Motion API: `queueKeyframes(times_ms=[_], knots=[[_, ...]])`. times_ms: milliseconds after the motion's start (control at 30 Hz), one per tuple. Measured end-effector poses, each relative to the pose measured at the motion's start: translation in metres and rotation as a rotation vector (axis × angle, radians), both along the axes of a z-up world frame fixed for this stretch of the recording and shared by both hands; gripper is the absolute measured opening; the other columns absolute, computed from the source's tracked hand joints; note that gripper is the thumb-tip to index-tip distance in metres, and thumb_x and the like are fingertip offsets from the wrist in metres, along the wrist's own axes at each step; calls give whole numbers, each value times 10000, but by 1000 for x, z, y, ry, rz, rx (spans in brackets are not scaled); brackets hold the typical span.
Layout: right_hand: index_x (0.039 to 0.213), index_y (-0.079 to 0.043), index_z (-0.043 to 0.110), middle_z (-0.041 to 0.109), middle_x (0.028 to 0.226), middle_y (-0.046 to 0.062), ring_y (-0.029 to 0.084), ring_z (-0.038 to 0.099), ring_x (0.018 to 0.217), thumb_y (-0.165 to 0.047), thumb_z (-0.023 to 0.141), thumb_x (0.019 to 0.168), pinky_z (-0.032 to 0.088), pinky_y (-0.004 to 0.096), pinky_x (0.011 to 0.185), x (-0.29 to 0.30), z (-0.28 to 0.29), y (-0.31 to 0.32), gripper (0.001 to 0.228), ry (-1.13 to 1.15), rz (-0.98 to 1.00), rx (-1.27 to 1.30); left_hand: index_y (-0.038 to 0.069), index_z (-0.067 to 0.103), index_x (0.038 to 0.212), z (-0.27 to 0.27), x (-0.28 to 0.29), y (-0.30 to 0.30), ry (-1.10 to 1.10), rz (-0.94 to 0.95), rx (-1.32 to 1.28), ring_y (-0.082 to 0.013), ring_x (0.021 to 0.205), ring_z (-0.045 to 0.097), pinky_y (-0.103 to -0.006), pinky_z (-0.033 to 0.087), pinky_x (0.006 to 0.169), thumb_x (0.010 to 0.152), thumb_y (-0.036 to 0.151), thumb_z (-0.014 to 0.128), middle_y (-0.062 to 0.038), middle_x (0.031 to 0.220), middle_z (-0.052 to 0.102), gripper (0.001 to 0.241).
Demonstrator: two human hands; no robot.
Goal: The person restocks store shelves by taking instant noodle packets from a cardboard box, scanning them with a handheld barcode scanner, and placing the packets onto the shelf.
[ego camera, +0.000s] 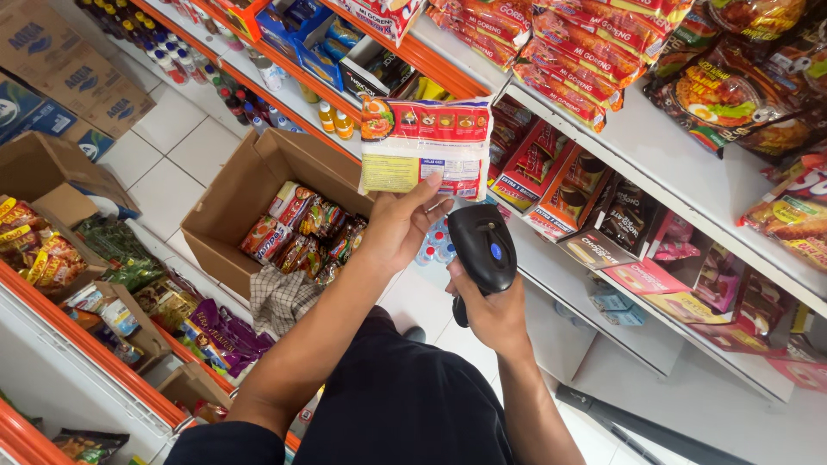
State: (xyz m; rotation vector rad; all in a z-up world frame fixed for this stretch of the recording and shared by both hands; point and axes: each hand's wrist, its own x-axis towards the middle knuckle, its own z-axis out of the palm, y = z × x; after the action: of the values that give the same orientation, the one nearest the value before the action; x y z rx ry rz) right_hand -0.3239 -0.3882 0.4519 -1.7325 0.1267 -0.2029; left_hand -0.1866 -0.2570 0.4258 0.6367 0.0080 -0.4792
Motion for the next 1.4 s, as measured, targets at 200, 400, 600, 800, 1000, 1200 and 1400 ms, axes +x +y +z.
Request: queueKeyframes(times_ms=[200,400,600,800,1000,1200,1400], knots=[[1334,33,574,673,1193,150,188,701,880,-76,664,995,570,316,731,17,-2,4,367,-220,-179,276,32,603,1251,0,-2,4,-166,96,169,-181,1023,710,-383,618,866,866,94,762,-54,1161,713,421],[1475,-24,439,598,1328,127,209,654,1189,-132,653,1021,554,392,1049,53,-1,11,513,-405,-327,709,141,688,1231,28,-5,35,-1170,497,946,-290,1139,599,-329,545,869,721,15,875,-86,1222,618,558],[1365,-8,508,633,1192,92,217,662,1106,11,723,928,561,413,1013,87,-5,19,487,-320,-420,751,233,723,1238,45,32,51,-1393,619,1136,-314,1182,533,-418,486,1009,657,-42,838,-66,1249,570,654],[1323,-45,543,667,1097,71,172,701,980,-21,694,908,598,345,850,147,7,1,442,-259,-383,778,200,658,1339,74,74,64,-1684,475,1028,-364,1283,501,-485,463,1086,704,33,844,-93,1394,555,683],[1210,20,656,703,921,142,196,671,785,-83,737,1000,537,344,698,170,50,-31,247,-226,-587,-9,160,660,1360,95,133,61,-1627,438,995,-303,1238,590,-398,536,1026,750,-34,800,-68,1334,634,654],[1294,3,573,693,1131,178,316,713,1006,2,813,834,570,405,897,183,110,-53,519,-538,-656,-723,99,625,1375,97,165,22,-1606,508,882,-339,1287,568,-448,508,1097,803,-110,726,-101,1340,619,617],[1480,39,433,641,1250,260,460,662,1067,-75,854,833,548,470,872,207,115,-76,781,-486,-668,-1010,120,603,1410,89,180,-18,-1610,573,810,-368,1359,516,-476,466,1154,833,-129,684,-112,1383,578,634]])
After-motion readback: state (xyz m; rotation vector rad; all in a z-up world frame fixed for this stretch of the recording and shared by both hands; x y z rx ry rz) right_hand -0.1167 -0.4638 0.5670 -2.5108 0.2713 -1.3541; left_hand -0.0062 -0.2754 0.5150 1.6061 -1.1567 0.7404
